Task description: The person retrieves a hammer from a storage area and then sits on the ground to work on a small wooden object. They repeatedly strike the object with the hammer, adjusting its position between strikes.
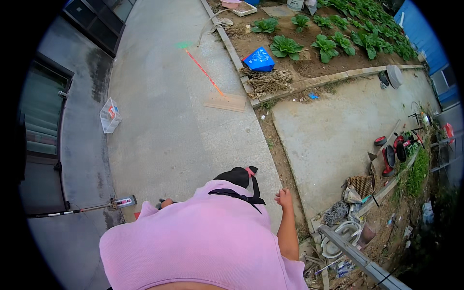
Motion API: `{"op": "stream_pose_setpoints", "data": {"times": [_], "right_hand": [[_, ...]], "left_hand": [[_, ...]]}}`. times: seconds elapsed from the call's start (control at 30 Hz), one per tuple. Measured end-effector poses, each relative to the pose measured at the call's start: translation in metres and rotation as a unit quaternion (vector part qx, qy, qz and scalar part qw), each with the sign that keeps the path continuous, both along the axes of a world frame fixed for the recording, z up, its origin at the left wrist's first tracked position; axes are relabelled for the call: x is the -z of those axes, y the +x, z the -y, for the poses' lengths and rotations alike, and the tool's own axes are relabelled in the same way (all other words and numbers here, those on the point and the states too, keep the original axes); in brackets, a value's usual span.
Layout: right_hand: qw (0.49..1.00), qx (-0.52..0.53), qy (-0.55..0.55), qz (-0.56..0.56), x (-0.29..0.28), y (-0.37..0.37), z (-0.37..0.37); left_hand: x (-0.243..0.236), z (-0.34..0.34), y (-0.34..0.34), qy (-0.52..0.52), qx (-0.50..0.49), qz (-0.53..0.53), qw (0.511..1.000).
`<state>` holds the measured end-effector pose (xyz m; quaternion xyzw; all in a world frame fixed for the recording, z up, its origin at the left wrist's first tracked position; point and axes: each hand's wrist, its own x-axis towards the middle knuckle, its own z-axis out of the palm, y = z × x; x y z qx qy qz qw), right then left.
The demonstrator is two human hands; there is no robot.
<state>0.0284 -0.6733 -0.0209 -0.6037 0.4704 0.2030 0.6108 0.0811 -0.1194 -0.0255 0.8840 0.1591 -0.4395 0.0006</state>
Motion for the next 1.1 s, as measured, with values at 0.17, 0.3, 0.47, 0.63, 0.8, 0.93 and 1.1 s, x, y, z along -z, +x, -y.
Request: {"op": "stream_pose_setpoints", "data": {"times": [0.17, 0.3, 0.47, 0.63, 0.8, 0.93, 1.1], "right_hand": [[0.898, 0.365, 0.007, -0.245, 0.057, -0.200, 0.103], [0.815, 0.532, 0.027, -0.227, 0.028, -0.231, 0.119], [0.836, 0.472, 0.140, -0.244, 0.080, -0.221, 0.154], [0.895, 0.386, 0.125, -0.185, 0.073, -0.087, 0.317], [0.937, 0.347, -0.034, -0.018, 0.033, 0.007, 0.549], [0.916, 0.379, -0.114, 0.058, 0.004, 0.042, 0.696], [0.817, 0.569, -0.096, 0.007, 0.009, -0.008, 0.758]], "left_hand": [[0.041, 0.104, 0.106, -0.123, -0.518, 0.182, 0.827], [0.055, 0.202, 0.188, -0.254, -0.593, 0.256, 0.720], [0.017, 0.394, 0.281, -0.345, -0.481, 0.294, 0.750], [0.009, 0.508, 0.360, -0.398, -0.387, 0.312, 0.771], [0.009, 0.638, 0.403, -0.433, -0.344, 0.279, 0.785], [0.021, 0.755, 0.413, -0.310, -0.253, 0.254, 0.880], [0.050, 0.912, 0.449, -0.208, -0.021, 0.170, 0.963]]}}
